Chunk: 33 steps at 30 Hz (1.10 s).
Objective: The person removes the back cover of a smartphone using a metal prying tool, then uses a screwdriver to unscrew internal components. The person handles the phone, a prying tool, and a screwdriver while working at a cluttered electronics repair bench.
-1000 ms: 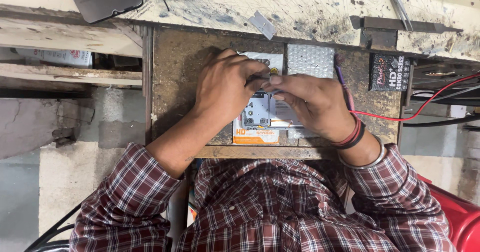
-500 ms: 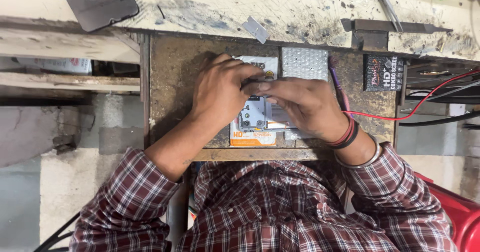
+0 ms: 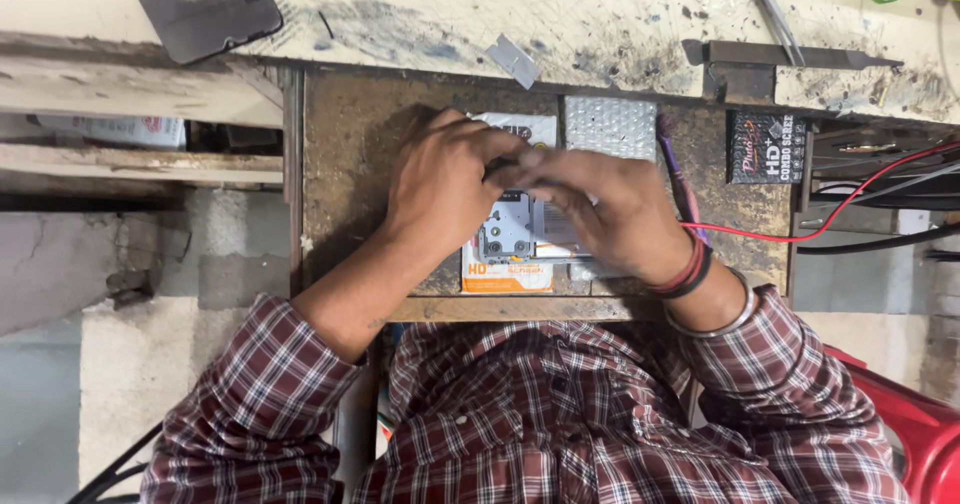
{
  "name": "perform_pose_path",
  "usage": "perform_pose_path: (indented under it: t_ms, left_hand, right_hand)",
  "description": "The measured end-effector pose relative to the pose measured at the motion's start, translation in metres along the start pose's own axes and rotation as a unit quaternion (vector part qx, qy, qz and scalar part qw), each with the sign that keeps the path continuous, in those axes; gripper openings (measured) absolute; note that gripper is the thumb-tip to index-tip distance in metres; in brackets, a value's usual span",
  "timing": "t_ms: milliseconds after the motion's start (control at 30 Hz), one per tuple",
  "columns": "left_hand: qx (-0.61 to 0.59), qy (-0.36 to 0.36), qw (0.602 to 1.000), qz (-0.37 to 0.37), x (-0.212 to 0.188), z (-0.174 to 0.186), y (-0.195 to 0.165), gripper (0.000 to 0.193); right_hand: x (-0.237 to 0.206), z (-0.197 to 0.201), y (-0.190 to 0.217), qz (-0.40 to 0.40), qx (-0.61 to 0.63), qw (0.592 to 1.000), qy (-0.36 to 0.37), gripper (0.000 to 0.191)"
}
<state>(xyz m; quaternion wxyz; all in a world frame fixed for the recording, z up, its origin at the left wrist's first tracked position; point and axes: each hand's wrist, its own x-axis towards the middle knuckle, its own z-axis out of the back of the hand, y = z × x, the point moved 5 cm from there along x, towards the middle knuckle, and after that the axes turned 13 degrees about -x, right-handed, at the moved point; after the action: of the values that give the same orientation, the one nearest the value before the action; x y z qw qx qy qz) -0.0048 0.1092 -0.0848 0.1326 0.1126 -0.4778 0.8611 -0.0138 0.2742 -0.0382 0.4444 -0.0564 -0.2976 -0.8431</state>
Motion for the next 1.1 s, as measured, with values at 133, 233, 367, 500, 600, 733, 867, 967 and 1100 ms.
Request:
perform_pose_path:
  t_ms: [133,233,367,500,600,733,867,967,1100]
  left_hand:
    - [0.011,0.027,0.999,0.021,0.000,-0.002,0.004,0.014]
    - [-0.002,0.019,1.000,0.016,0.000,-0.004,0.006,0.016]
    - [-0.008,0.042,0.997,0.062,0.000,-0.011,0.014,0.012]
    - [-0.006,0.027,0.999,0.032,-0.001,-0.009,0.011,0.016]
    - [0.011,0.037,0.999,0.030,-0.001,-0.007,0.009,0.014]
    - [0.011,0.028,0.999,0.030,0.000,-0.005,0.005,0.014]
    - [0.019,0.012,1.000,0.006,0.000,-0.001,0.001,0.017]
    - [0.000,0.027,0.999,0.031,0.000,-0.003,0.002,0.019]
    - [0.017,0.024,0.999,0.022,0.001,-0.001,0.000,0.018]
  right_hand:
    - [0.000,0.004,-0.003,-0.012,-0.063,0.997,-0.046,0.046]
    - [-0.001,0.000,-0.002,0.000,-0.021,1.000,-0.010,0.042]
    - [0.001,0.002,0.001,0.003,-0.072,0.996,-0.046,0.045]
    - [0.001,0.001,0.001,-0.035,-0.019,0.999,-0.032,0.041]
    - [0.002,0.005,0.001,-0.051,-0.112,0.991,-0.060,0.052]
    - [0.002,0.001,0.005,-0.012,-0.029,0.999,-0.014,0.039]
    - [0.002,0.000,0.005,-0.025,-0.047,0.998,-0.036,0.040]
    - [-0.001,-0.001,0.005,-0.031,-0.051,0.998,-0.033,0.040]
    - [-0.003,0.000,0.003,-0.029,-0.103,0.993,-0.054,0.049]
